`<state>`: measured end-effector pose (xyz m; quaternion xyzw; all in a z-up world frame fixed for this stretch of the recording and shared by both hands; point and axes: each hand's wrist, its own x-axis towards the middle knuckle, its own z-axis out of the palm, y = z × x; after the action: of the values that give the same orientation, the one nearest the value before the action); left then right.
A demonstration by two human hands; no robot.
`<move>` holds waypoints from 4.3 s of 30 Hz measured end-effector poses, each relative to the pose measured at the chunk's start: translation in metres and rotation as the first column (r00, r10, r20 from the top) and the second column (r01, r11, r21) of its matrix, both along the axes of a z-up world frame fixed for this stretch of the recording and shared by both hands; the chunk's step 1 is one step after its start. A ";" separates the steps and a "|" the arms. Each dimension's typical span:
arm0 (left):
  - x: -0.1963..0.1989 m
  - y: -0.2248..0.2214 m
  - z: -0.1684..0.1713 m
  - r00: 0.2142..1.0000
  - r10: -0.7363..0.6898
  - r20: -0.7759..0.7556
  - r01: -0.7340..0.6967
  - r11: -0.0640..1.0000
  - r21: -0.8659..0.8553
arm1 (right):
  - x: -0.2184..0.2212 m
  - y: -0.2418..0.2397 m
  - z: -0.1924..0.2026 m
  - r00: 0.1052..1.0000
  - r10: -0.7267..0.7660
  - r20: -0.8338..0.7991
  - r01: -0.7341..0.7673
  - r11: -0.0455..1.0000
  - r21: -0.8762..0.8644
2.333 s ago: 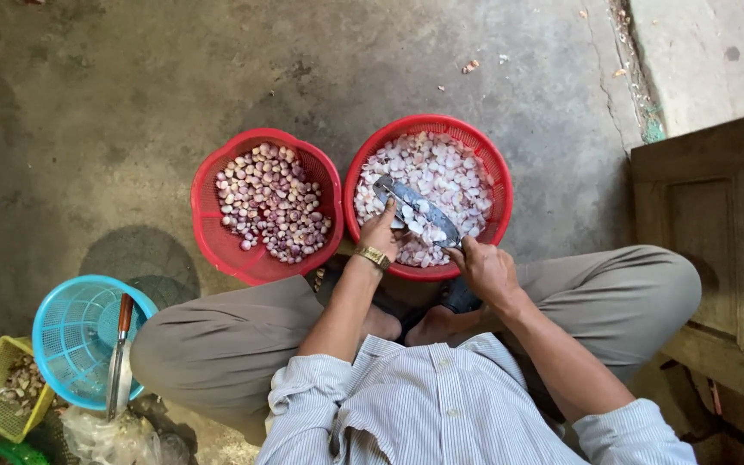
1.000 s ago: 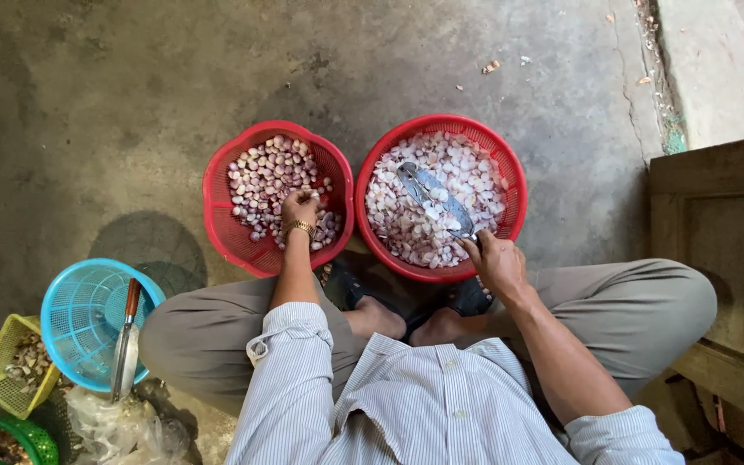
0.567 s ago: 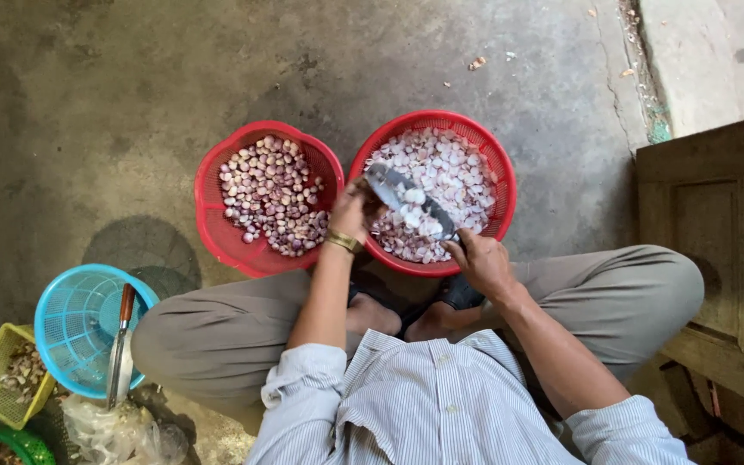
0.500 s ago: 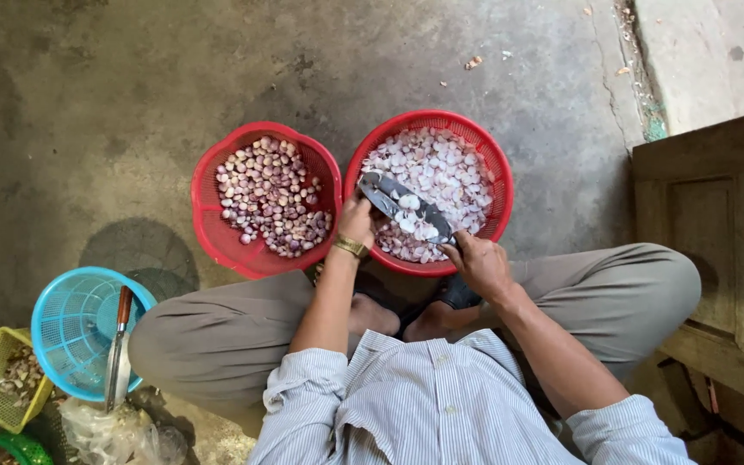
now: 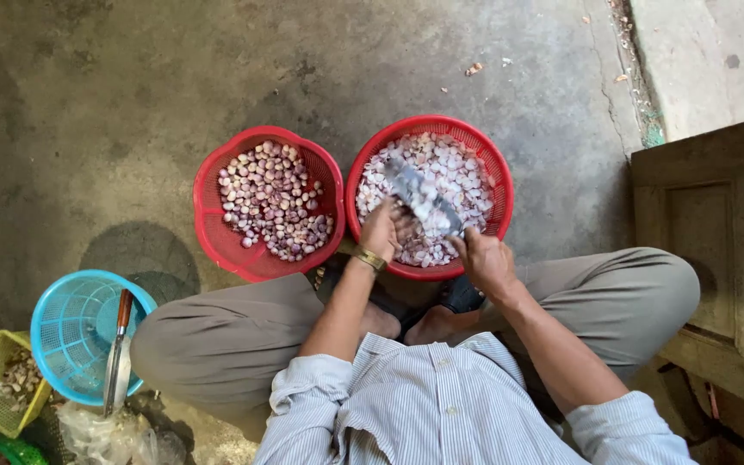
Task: A person sitting on the floor is rapidly slicing small onions or shallots into a red plastic basket using a large knife.
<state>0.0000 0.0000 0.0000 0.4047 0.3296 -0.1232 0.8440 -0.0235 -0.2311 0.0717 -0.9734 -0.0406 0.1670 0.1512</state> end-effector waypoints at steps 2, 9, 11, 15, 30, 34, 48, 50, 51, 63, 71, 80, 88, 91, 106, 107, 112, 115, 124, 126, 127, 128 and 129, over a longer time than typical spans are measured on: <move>0.013 0.015 -0.007 0.986 0.077 -0.147 -0.079 0.997 -0.008 | -0.012 0.005 0.018 0.997 0.075 -0.003 -0.075 0.996 0.040; -0.002 -0.010 -0.003 0.999 -0.043 -0.006 0.043 0.998 -0.045 | 0.003 -0.004 -0.011 1.000 0.005 -0.007 -0.005 0.999 -0.033; 0.003 -0.001 -0.039 0.998 -0.021 0.067 0.023 0.999 -0.040 | 0.000 -0.003 -0.005 0.999 0.008 -0.041 -0.008 1.000 0.000; 0.002 0.009 0.016 1.000 0.007 -0.006 -0.007 0.993 0.118 | -0.011 0.001 0.002 0.994 0.074 -0.079 -0.077 0.997 -0.028; -0.005 0.002 -0.017 0.995 -0.041 -0.096 0.024 0.985 -0.172 | -0.003 -0.001 -0.004 0.992 -0.021 -0.126 0.024 0.999 0.024; -0.009 0.003 -0.036 0.997 -0.078 -0.028 0.074 0.987 -0.142 | 0.001 -0.002 -0.005 0.989 -0.037 -0.142 0.043 0.998 0.042; 0.005 0.013 -0.006 0.997 0.048 0.054 -0.057 0.980 0.193 | -0.011 -0.010 -0.001 0.991 -0.074 -0.113 0.085 0.992 0.097; 0.008 0.011 0.020 0.992 0.127 -0.026 -0.127 0.992 0.024 | -0.012 -0.008 0.006 0.999 -0.017 -0.042 0.019 0.998 0.056; 0.003 0.014 -0.020 0.992 0.122 -0.021 -0.122 0.992 0.023 | -0.014 -0.006 0.007 0.999 -0.022 -0.036 0.024 0.998 0.056; 0.004 -0.006 0.029 0.991 0.104 -0.090 -0.111 0.991 -0.077 | -0.011 -0.001 0.007 0.999 0.027 -0.021 -0.027 0.999 -0.024; 0.005 -0.012 0.079 0.998 0.068 -0.018 -0.070 0.980 -0.187 | -0.001 -0.007 -0.008 1.000 0.011 -0.002 -0.011 1.000 -0.014; -0.002 -0.012 0.088 0.997 -0.014 -0.072 0.005 0.991 -0.133 | -0.008 -0.004 0.010 0.999 0.012 -0.045 -0.011 1.000 0.017; 0.011 -0.004 0.087 0.999 0.026 -0.039 -0.032 0.985 -0.169 | -0.011 -0.004 0.014 0.998 -0.002 -0.057 0.003 1.000 0.025; 0.012 -0.002 0.057 0.995 0.055 -0.084 -0.069 0.983 -0.170 | -0.012 -0.002 0.018 0.998 0.013 -0.059 -0.011 0.999 0.037; 0.148 -0.019 -0.058 0.789 -0.586 -0.185 0.173 -0.077 0.982 | 0.023 -0.014 0.036 0.889 -0.385 -0.248 0.414 0.907 0.073; 0.160 -0.024 -0.075 0.750 -0.625 -0.216 0.125 -0.187 0.974 | 0.025 -0.011 0.046 0.875 -0.407 -0.263 0.442 0.893 0.088; 0.171 -0.037 -0.135 0.701 -0.661 -0.268 0.007 -0.369 0.929 | 0.037 -0.001 0.082 0.851 -0.430 -0.301 0.487 0.861 0.147; 0.163 -0.038 -0.126 0.718 -0.642 -0.270 0.066 -0.323 0.944 | 0.038 -0.005 0.074 0.857 -0.423 -0.295 0.486 0.854 0.188; 0.096 0.009 -0.042 0.970 -0.239 -0.030 0.212 0.787 0.579 | 0.026 -0.006 0.039 0.918 -0.324 -0.229 0.383 0.873 0.301; 0.073 0.017 -0.038 0.988 -0.153 -0.037 0.150 0.852 0.501 | 0.016 -0.008 0.027 0.934 -0.283 -0.217 0.337 0.900 0.276; 0.062 0.018 -0.028 0.995 -0.096 -0.026 0.098 0.900 0.425 | 0.012 -0.009 0.025 0.949 -0.244 -0.198 0.290 0.923 0.253; 0.052 0.020 -0.017 0.999 -0.039 -0.019 0.043 0.937 0.346 | 0.008 -0.010 0.024 0.962 -0.203 -0.181 0.242 0.943 0.229; 0.043 0.022 -0.015 0.999 -0.030 -0.018 0.034 0.938 0.344 | 0.006 -0.011 0.021 0.964 -0.195 -0.180 0.233 0.945 0.228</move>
<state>0.0432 0.0220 -0.0154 0.5508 0.3447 -0.0800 0.7559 -0.0175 -0.2421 0.0926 -0.9298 0.0570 0.2182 0.2910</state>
